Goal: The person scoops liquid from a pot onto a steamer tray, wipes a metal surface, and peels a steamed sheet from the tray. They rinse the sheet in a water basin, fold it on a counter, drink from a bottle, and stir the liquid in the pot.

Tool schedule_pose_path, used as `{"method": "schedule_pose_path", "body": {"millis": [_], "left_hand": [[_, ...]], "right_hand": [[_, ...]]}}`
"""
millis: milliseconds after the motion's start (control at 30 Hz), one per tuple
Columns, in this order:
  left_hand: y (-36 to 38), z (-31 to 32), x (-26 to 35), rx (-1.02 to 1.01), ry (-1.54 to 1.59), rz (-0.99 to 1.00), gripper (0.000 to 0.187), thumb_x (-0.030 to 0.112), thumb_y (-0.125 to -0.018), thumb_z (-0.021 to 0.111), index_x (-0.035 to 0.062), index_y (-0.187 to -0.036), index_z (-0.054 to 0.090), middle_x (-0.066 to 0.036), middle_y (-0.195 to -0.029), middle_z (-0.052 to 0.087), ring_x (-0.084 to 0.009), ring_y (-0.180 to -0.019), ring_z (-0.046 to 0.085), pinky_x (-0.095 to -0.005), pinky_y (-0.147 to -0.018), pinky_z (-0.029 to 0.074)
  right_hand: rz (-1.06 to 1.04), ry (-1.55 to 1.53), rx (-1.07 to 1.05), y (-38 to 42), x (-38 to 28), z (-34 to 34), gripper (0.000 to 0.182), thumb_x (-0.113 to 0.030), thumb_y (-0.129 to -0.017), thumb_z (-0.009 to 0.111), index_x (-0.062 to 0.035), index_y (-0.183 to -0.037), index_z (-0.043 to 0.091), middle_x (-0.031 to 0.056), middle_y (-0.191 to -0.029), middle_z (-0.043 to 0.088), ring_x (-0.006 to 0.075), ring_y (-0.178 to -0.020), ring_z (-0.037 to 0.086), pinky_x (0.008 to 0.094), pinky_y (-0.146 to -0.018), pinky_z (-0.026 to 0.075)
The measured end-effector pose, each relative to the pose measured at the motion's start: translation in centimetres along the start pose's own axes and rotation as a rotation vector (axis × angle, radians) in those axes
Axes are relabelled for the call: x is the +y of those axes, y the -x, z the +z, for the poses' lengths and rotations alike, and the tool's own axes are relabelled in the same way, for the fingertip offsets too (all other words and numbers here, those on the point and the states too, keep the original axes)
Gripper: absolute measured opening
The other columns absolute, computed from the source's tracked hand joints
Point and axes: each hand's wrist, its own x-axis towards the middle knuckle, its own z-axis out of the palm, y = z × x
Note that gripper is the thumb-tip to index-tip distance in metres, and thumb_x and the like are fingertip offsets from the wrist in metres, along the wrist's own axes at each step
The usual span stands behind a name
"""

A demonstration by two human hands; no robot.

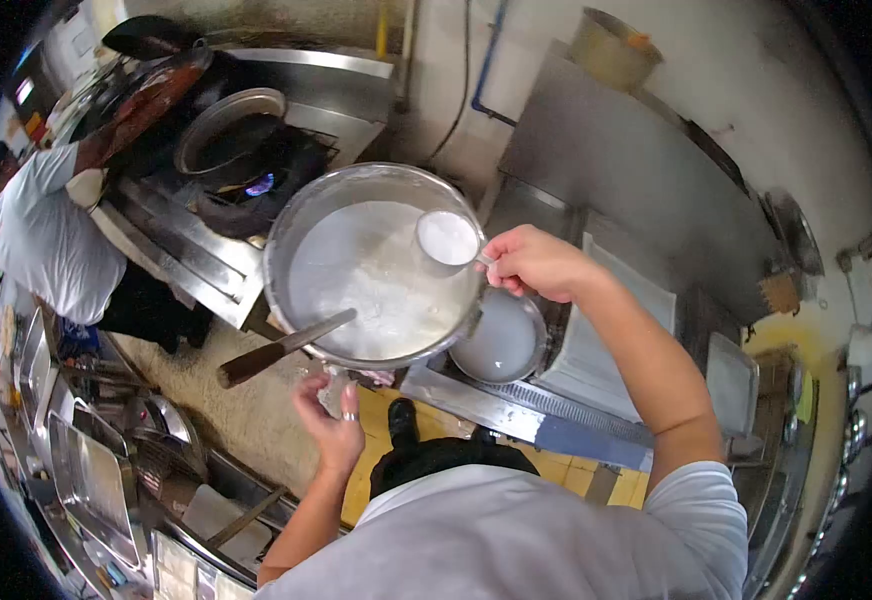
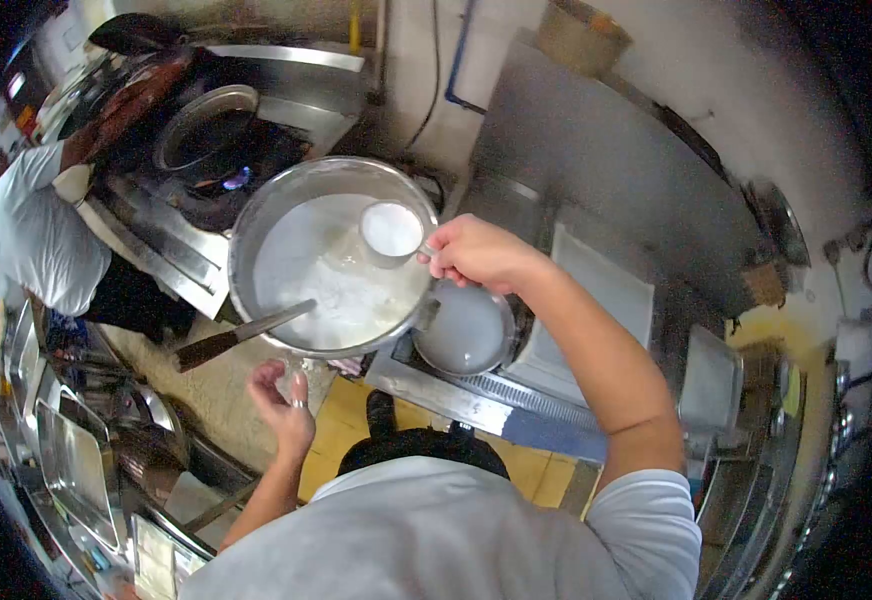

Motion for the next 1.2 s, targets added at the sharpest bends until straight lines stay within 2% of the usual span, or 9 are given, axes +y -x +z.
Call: {"method": "schedule_pose_path", "body": {"millis": [133,233,400,633,733,833,933,1133,1200], "left_hand": [[4.8,3.9,1.6,-0.252,0.116,-0.089,0.038,0.006,-0.084,0.076,-0.0005,-0.115,0.054,-0.012,-0.11,0.059,-0.0231,-0.106,0.057,-0.038,-0.1,0.044],[6.9,8.3,3.8,-0.42,0.019,-0.063,0.035,-0.001,-0.086,0.071,0.0017,-0.117,0.053,-0.009,-0.109,0.059,-0.0191,-0.104,0.057,-0.0343,-0.096,0.045],[10.7,15.7,6.0,-0.592,0.087,-0.061,0.034,-0.004,-0.089,0.069,0.0014,-0.119,0.055,-0.009,-0.11,0.063,-0.0174,-0.106,0.059,-0.0334,-0.098,0.046],[17.6,22.6,9.0,-0.676,0.121,-0.188,0.028,-0.002,-0.092,0.067,0.0014,-0.118,0.057,-0.008,-0.111,0.065,-0.0166,-0.103,0.061,-0.0321,-0.096,0.049],[19.9,23.9,10.2,-0.682,0.081,-0.191,0.027,-0.003,-0.092,0.067,0.0012,-0.117,0.057,-0.008,-0.11,0.066,-0.0161,-0.103,0.062,-0.0316,-0.096,0.049],[21.1,23.9,11.4,-0.706,0.046,-0.217,0.025,-0.002,-0.093,0.066,0.0012,-0.117,0.058,-0.007,-0.11,0.067,-0.0159,-0.104,0.062,-0.0314,-0.096,0.049],[21.9,23.7,11.8,-0.644,0.057,-0.259,0.024,-0.002,-0.092,0.067,0.0017,-0.115,0.061,-0.007,-0.107,0.069,-0.0161,-0.101,0.064,-0.0318,-0.094,0.049],[21.0,22.5,11.1,-0.658,0.039,-0.233,0.023,-0.002,-0.092,0.067,0.0018,-0.114,0.061,-0.007,-0.107,0.069,-0.0158,-0.101,0.064,-0.0318,-0.094,0.049],[20.4,22.2,11.0,-0.669,0.047,-0.24,0.024,-0.002,-0.092,0.067,0.0017,-0.114,0.061,-0.007,-0.107,0.069,-0.0161,-0.101,0.064,-0.0319,-0.093,0.049]], "right_hand": [[0.013,-0.082,0.06,5.8,3.0,-3.9,0.023,0.001,-0.087,0.061,0.0055,-0.109,0.066,0.0024,-0.076,0.061,0.007,-0.058,0.05,0.0229,-0.052,0.039],[0.016,-0.104,0.107,10.5,6.3,-6.9,0.024,0.0,-0.087,0.061,0.0064,-0.109,0.066,0.0026,-0.076,0.061,0.0069,-0.058,0.049,0.023,-0.052,0.038],[0.042,-0.151,0.229,17.1,15.8,-12.1,0.024,-0.001,-0.086,0.062,0.007,-0.109,0.066,0.0026,-0.074,0.06,0.007,-0.056,0.048,0.0245,-0.05,0.038],[0.157,-0.198,0.462,21.3,32.1,-18.2,0.021,-0.006,-0.087,0.06,0.0027,-0.104,0.068,0.0038,-0.072,0.06,0.011,-0.053,0.049,0.03,-0.044,0.036],[0.195,-0.269,0.622,21.7,36.9,-19.3,0.008,0.002,-0.085,0.058,0.005,-0.088,0.065,0.0061,-0.068,0.057,0.0111,-0.052,0.047,0.0282,-0.044,0.035],[0.136,-0.227,0.64,21.8,40.5,-20.2,0.008,0.001,-0.085,0.058,0.0036,-0.08,0.064,0.0064,-0.064,0.054,0.0126,-0.049,0.045,0.0305,-0.041,0.032],[0.122,-0.393,0.747,21.3,42.8,-20.1,0.011,-0.002,-0.085,0.06,0.002,-0.074,0.063,0.0058,-0.061,0.052,0.0137,-0.047,0.044,0.0321,-0.04,0.03],[0.183,-0.331,0.859,18.4,46.9,-19.9,0.013,-0.003,-0.085,0.062,-0.001,-0.072,0.062,0.0046,-0.06,0.054,0.0146,-0.047,0.046,0.0334,-0.039,0.029],[0.135,-0.113,0.848,15.4,53.6,-21.3,0.013,-0.002,-0.085,0.062,-0.002,-0.072,0.063,0.0046,-0.06,0.054,0.0148,-0.047,0.047,0.0336,-0.039,0.029]]}}
